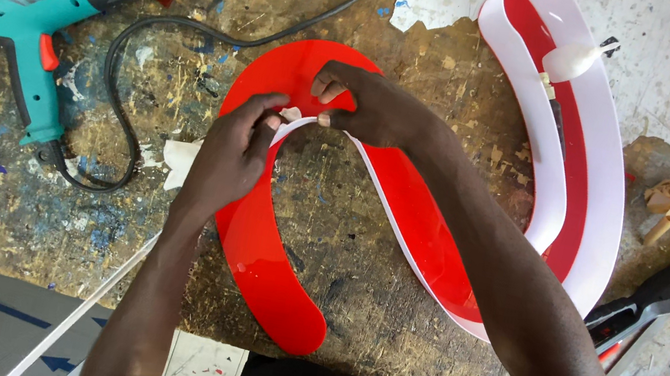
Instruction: The person applies a white vinyl stripe to a red curved sign using a heat gun to soften the material. They smooth the stripe along the curve with their hands and a small tool, then trim excess vinyl with a utility knife.
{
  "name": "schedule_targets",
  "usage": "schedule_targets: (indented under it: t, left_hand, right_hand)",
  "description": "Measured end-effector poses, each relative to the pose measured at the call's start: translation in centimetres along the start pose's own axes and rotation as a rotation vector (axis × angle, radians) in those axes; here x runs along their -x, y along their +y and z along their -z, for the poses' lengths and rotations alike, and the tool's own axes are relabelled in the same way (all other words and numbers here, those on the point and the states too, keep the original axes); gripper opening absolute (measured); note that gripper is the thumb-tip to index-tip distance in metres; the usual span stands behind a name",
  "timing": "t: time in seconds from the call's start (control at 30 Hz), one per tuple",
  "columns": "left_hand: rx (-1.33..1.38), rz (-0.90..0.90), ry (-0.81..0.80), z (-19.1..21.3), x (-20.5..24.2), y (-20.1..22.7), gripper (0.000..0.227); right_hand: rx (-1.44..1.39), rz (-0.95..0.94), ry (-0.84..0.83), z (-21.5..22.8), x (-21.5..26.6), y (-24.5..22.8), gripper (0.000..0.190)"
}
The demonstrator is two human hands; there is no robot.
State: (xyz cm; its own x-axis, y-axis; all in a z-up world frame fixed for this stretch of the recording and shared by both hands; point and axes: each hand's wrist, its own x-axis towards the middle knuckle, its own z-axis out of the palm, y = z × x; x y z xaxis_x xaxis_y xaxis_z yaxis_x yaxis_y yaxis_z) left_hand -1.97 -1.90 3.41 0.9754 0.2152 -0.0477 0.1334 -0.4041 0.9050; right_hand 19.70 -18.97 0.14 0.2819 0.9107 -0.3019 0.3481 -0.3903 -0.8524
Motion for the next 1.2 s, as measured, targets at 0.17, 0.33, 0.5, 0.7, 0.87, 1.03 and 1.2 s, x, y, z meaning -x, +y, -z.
schedule_targets:
  t: [0.17,0.33,0.5,0.7,0.87,1.03,1.2]
  left_hand:
    - [0.285,-0.012,-0.016,0.5,-0.5,-0.6,0.043]
    - [0.188,-0.019,-0.022,-0.3,-1.7,-1.0,0.031]
    - [0.166,-0.007,0.033,-1.1,-1.5,-1.5,0.021]
    - [0.123,-0.053,0.107,-1.9,-1.5,-1.2,0.014]
    - [0.102,-0.105,0.174,-2.8,-1.3,-2.0,0.015]
    - [0.094,-0.086,0.189,-2.9,-0.8,-0.9,0.015]
    - [0.115,-0.096,0.235,-3.0,-1.2,-1.0,0.016]
  right_hand:
    - [-0.032,0.028,0.026,0.3,0.8,-0.9,0.039]
    - [-0.033,0.051,0.050,0.0,0.8,-0.5,0.042]
    - [-0.034,0.056,0.051,0.1,1.3,-0.7,0.048]
    - [-0.043,0.053,0.064,0.0,1.3,-0.2,0.049]
    - [-0.078,0.078,0.058,0.0,1.7,-1.2,0.039]
    - [-0.089,0.044,-0.003,-0.4,1.6,-2.2,0.034]
    - [-0.177,0.090,-0.026,0.0,2.4,-4.8,0.035]
